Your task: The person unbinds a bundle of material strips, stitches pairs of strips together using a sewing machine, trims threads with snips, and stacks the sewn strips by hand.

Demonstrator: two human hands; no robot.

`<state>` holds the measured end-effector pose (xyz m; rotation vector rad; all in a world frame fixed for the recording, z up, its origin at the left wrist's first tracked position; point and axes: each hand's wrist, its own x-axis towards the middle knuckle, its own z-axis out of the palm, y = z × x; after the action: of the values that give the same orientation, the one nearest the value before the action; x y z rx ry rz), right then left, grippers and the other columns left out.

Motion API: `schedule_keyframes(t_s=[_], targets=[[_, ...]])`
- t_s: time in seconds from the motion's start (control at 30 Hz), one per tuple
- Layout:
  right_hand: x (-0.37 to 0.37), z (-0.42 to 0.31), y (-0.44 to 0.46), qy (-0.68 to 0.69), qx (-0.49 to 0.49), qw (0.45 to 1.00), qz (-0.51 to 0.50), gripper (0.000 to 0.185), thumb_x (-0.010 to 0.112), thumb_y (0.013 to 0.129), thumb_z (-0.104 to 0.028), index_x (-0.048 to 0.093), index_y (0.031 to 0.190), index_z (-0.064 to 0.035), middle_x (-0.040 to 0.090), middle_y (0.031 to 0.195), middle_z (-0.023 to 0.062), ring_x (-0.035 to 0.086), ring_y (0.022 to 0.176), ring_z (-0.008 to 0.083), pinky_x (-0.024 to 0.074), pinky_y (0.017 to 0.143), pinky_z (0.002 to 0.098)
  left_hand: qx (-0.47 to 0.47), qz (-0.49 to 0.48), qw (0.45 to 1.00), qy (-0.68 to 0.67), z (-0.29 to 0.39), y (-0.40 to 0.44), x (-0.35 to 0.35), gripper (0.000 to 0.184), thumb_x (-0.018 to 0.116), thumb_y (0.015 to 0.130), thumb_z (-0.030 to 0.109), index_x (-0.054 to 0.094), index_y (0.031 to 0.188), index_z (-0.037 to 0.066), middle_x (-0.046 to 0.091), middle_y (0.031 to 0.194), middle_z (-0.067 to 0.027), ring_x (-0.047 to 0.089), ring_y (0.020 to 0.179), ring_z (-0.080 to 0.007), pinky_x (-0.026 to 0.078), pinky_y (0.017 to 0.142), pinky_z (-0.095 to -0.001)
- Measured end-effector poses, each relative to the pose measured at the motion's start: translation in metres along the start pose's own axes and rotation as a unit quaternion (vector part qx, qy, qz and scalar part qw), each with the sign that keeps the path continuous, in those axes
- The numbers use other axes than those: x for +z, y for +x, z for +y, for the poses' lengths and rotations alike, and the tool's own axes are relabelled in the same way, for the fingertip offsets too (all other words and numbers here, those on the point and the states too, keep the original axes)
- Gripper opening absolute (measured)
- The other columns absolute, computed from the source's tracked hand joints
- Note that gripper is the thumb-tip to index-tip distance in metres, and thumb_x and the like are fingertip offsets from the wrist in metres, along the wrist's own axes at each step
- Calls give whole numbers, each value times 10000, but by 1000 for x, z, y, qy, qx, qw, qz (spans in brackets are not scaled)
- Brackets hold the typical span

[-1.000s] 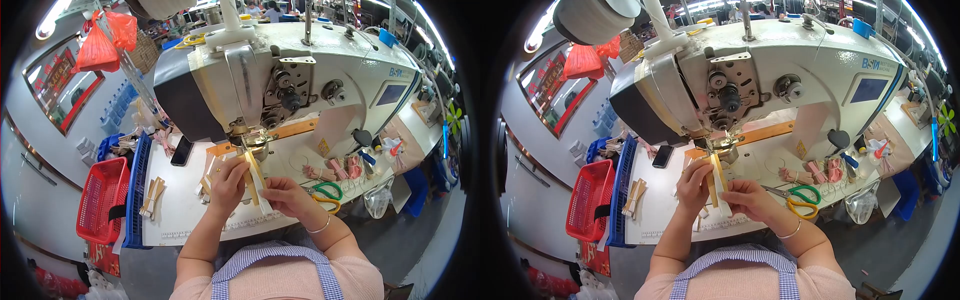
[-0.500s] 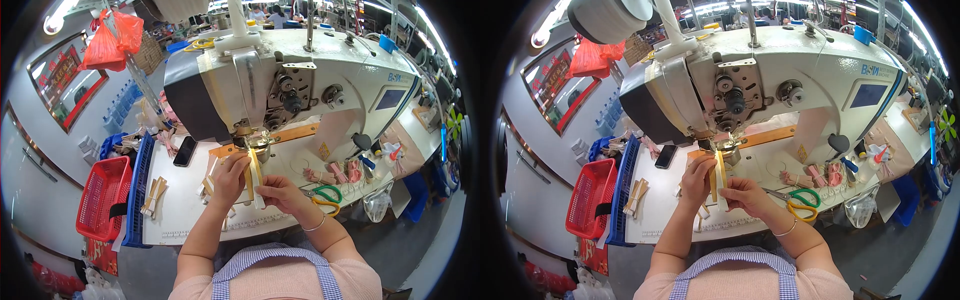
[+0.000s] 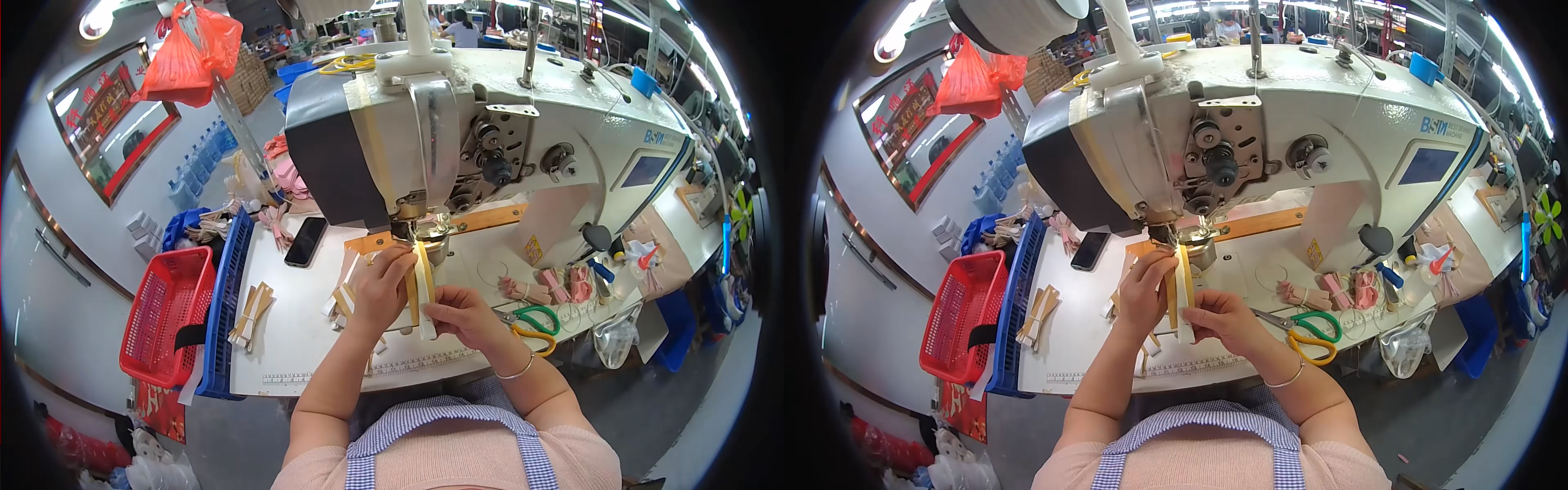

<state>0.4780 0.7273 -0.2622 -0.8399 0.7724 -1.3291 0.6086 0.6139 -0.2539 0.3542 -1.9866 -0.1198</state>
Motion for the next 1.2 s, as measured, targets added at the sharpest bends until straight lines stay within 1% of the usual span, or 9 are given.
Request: schedule_keyframes(t_s=[0.23,0.4,0.93,1.03,1.07,1.1,1.13,1.17,1.2], targets=[[-1,1,6,6,-8,999,31,163,610,827,-132,589,923,-2,567,747,19,555,616,74,514,570,219,9,-2,999,36,-1,-1,-2,312,636,632,-34,599,928,57,586,948,-69,607,808,-242,483,634,-320],[-4,2,4,-6,-8,999,34,174,605,828,-124,585,945,5,565,755,19,555,618,76,522,580,224,81,11,996,26,1,-6,-3,342,636,603,-30,611,931,63,589,940,-62,605,813,-233,480,637,-325],[-7,-6,28,-14,-51,997,54,188,600,832,-131,576,963,1,595,806,36,596,671,102,524,610,232,34,0,999,39,-1,-1,-2,343,597,610,-65,619,924,71,586,895,-73,600,794,-262,487,623,-321],[-5,-10,27,-32,-44,997,58,195,602,831,-132,575,970,2,601,812,41,599,674,106,522,617,232,-3,23,1000,-14,-2,-5,0,262,590,678,-59,613,913,56,591,864,-65,601,775,-200,484,615,-295],[-7,-9,26,-31,-45,997,58,195,602,831,-132,575,970,2,601,812,41,599,674,106,522,617,232,-164,48,973,-157,1,-12,0,191,583,722,-33,606,896,43,591,856,-56,589,754,-157,477,616,-272],[-10,-6,25,-35,-42,997,48,198,599,832,-127,571,977,5,604,823,45,601,679,108,522,620,231,-319,70,899,-291,4,-18,-1,121,576,766,-7,600,879,30,591,848,-46,577,734,-114,469,616,-250],[-12,-4,24,-38,-38,998,37,201,597,833,-121,567,985,7,608,833,50,604,683,110,521,622,231,-376,12,877,-298,3,-19,-5,88,591,809,92,589,845,12,588,794,-19,538,693,-56,442,591,-210],[-12,-3,23,-36,-36,998,38,201,597,833,-121,567,985,7,608,833,50,604,683,110,521,622,231,-379,11,876,-297,4,-19,-7,88,591,809,92,589,845,12,588,794,-19,538,693,-56,442,591,-210],[-12,-2,21,-51,-48,997,43,200,597,831,-110,565,989,8,610,835,51,606,686,110,521,619,229,-436,-54,829,-347,5,-18,-8,112,600,804,118,589,838,12,586,762,-14,532,669,-57,433,575,-203]])
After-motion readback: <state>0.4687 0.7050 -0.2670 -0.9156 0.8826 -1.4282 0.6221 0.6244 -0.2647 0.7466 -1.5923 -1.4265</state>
